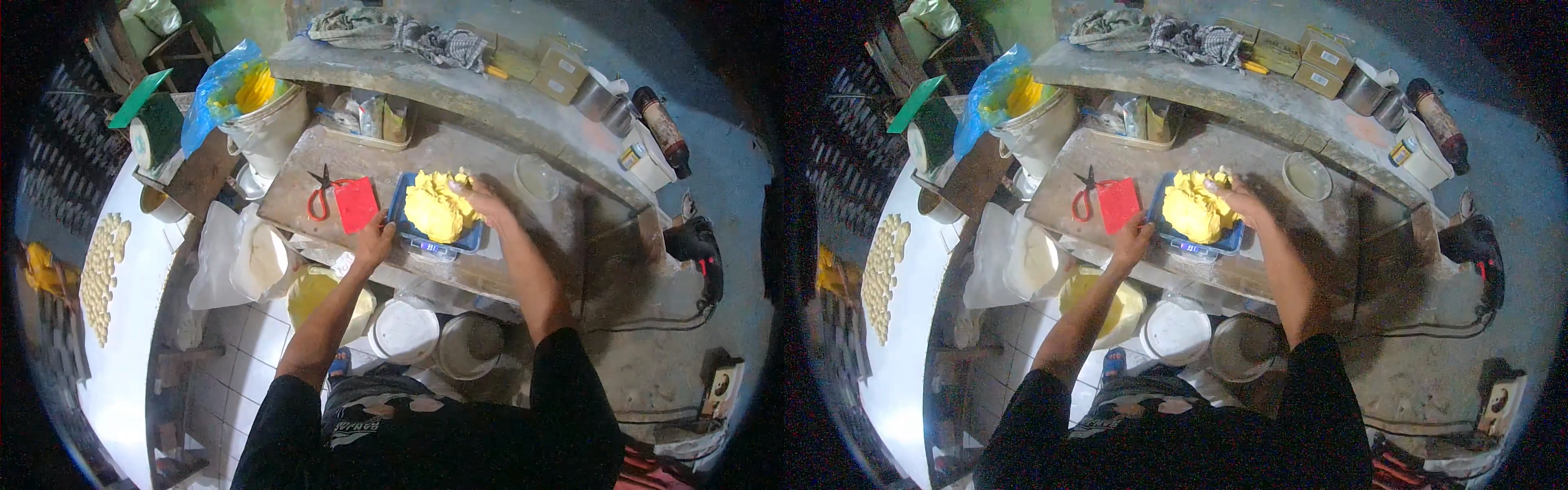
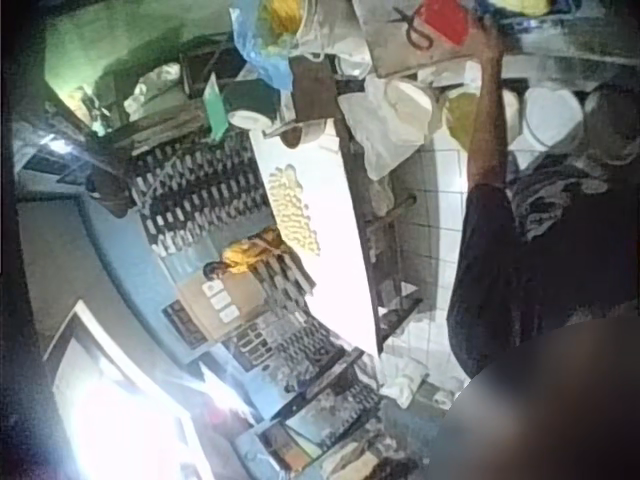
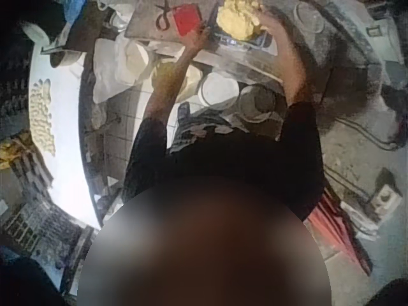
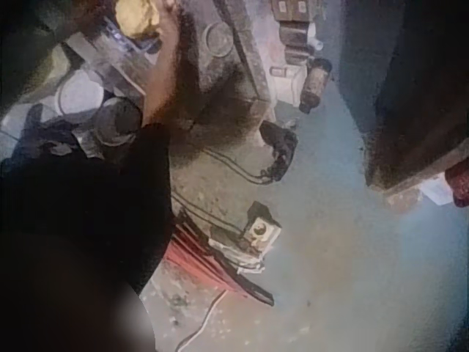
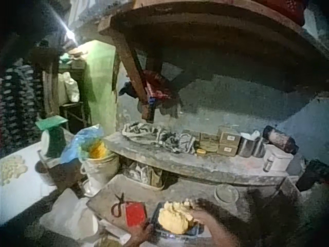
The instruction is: The person weighs liquid, powdered ingredients, and margarine on a digital scale using plastic containers. The person then adds the ingredients into an industrial dough mixer and handles the dough inside the mixing bowl by hand.
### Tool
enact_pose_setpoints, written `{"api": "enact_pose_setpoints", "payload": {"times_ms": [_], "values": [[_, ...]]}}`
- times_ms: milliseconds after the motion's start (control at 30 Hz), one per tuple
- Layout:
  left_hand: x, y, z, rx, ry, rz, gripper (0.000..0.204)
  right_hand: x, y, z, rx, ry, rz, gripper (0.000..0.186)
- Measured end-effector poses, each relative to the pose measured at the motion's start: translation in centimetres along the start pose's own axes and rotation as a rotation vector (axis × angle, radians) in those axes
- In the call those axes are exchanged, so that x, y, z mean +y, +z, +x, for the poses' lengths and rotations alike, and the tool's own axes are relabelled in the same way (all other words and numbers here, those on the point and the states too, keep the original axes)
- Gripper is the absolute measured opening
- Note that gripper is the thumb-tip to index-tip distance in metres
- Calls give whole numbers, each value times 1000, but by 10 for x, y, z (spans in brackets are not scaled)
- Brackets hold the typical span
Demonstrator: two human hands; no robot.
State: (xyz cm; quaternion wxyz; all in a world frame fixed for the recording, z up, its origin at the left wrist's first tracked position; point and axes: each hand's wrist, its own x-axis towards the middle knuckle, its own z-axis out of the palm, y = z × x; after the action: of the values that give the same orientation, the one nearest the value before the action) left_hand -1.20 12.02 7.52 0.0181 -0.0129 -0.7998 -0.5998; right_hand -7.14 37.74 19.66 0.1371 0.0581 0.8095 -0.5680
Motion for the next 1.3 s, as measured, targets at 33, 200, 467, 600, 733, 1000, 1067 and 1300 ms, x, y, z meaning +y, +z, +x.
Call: {"api": "enact_pose_setpoints", "payload": {"times_ms": [33, 200, 467, 600, 733, 1000, 1067, 1300], "values": [[4, 3, 1, 1, -5, 55, 45, 2, -5, 1, 30, -20, 74, 79], [1, -9, -8, 44, 34, 66, 52, -21, -17, -25, 112, -79, -215, 93], [7, -47, -106, -34, 8, -103, 50, 14, -67, -55, 95, -158, 355, 47], [-27, -79, -185, -37, -184, -71, 47, 7, -74, -62, 88, -199, 995, 56], [-59, -112, -253, 83, -387, -89, 46, -41, -54, -82, 35, -277, 1109, 64], [-97, -145, -333, 148, -529, 1, 48, -116, -33, -125, -136, -689, 782, 52], [-103, -153, -346, 226, -608, 13, 48, -99, -31, -105, -31, -638, 724, 45], [-135, -174, -397, 319, -677, 17, 48, 10, 4, -37, 288, -435, 519, 44]]}}
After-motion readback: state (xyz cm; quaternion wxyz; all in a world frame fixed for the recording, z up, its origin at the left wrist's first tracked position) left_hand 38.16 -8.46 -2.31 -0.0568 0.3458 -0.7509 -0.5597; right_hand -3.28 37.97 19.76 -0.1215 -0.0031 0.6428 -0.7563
